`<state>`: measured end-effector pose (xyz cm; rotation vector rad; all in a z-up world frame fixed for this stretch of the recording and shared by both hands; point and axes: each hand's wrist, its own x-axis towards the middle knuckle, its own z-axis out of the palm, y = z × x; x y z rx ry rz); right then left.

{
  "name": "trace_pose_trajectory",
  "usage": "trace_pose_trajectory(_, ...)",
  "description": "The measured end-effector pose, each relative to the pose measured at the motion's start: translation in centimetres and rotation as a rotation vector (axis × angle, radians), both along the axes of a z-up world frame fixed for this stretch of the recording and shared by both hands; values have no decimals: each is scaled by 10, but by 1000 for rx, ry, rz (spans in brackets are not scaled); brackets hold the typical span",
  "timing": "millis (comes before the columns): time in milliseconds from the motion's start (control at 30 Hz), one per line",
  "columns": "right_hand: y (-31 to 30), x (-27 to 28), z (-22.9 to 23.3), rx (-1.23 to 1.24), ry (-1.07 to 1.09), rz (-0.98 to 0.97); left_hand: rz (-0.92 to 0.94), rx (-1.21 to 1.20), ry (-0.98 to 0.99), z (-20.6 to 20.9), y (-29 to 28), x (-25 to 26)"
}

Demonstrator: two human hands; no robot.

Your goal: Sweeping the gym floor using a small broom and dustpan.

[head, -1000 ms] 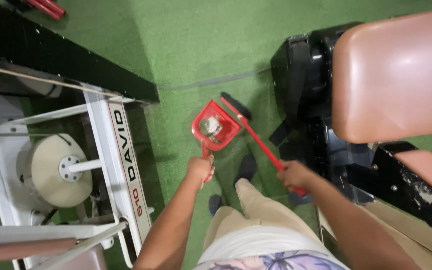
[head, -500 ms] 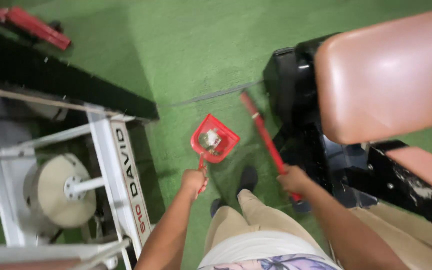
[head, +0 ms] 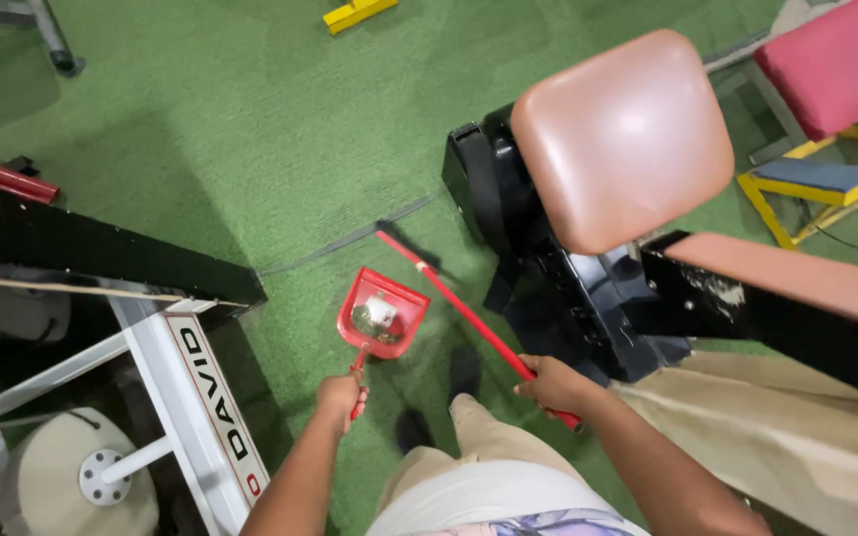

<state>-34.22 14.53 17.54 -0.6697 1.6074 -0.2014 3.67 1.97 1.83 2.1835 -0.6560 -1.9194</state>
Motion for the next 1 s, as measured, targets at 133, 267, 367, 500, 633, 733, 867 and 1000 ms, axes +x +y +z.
trace_pose_trajectory(133, 31, -16, -35, -48, 42, -45, 19, 21, 51, -2, 23, 17)
trace_pose_trajectory(267, 48, -73, -84, 46, 22, -60, -123, 2, 45, 11, 41, 26)
trace_pose_trajectory(367, 38, -74, -85, 71, 88, -67, -259, 18, -23, 19, 45, 27)
trace_pose_trajectory(500, 32, -13, -92, 102, 239, -94, -279, 103, -114, 1, 56, 22)
trace_pose_trajectory(633, 71, 53, -157, 127, 177, -59, -326, 21, -107, 9, 60, 26)
trace_pose_trajectory(733, 81, 50, -157, -37, 274, 223, -279, -27, -116, 11, 53, 30)
trace_pose_trajectory(867, 47, -4, -77, 155, -77, 0, -228, -35, -93, 17, 50, 26)
trace_pose_trajectory(1000, 8, -11, -8, 194, 17, -59, -238, -44, -81, 19, 49, 18)
